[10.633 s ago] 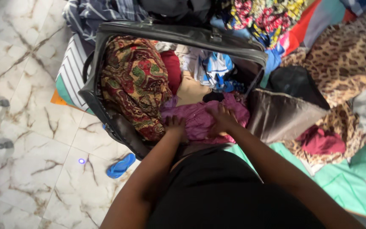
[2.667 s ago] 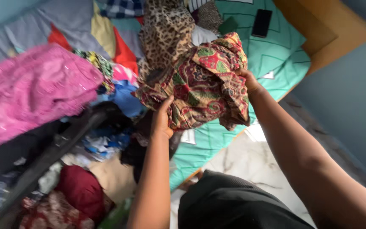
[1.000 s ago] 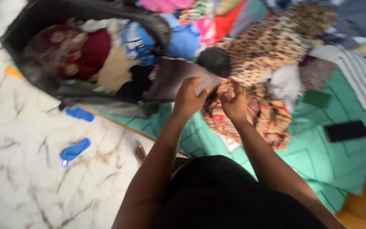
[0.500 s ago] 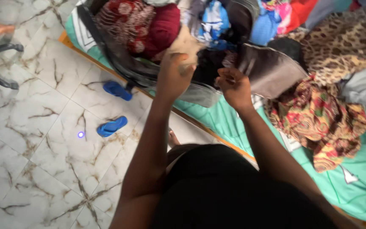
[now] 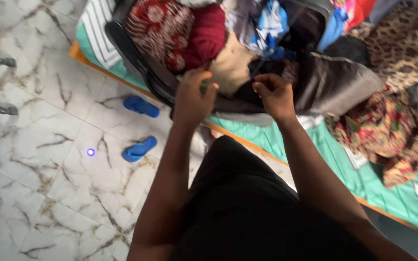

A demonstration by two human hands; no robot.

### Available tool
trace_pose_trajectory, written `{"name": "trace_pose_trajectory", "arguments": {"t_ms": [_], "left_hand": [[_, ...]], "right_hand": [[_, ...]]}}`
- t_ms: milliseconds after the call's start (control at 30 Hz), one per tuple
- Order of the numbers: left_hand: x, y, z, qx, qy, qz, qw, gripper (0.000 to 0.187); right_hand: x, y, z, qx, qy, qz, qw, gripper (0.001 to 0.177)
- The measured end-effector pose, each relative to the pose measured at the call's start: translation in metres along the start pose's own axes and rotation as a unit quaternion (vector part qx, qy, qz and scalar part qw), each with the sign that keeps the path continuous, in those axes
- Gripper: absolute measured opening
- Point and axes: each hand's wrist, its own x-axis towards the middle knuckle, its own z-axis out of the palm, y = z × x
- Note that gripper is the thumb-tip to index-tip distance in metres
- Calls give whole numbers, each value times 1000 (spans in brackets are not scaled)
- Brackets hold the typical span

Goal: The person removes clothes from a suitcase and places them on a bed.

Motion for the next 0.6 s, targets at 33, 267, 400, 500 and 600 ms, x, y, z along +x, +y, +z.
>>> {"name": "trace_pose_trajectory", "arguments": {"t_ms": [33, 267, 400, 500, 600], "left_hand": [[7, -2, -2, 3, -19, -4, 1000, 32], [66, -57, -14, 92, -130, -71, 985, 49], [88, -112, -8, 128, -189, -120, 966, 59], [103, -156, 18, 156, -226, -203, 940, 64], [120, -204, 52, 194, -263, -251, 911, 74]], "right_hand": [[10, 2, 9, 13, -5, 12, 1000, 18], [103, 36, 80, -7, -141, 36, 989, 24], [127, 56, 127, -23, -203, 56, 977, 27], [124, 59, 146, -7, -220, 61, 973, 32], [106, 43, 151, -52, -224, 83, 970, 34]]}}
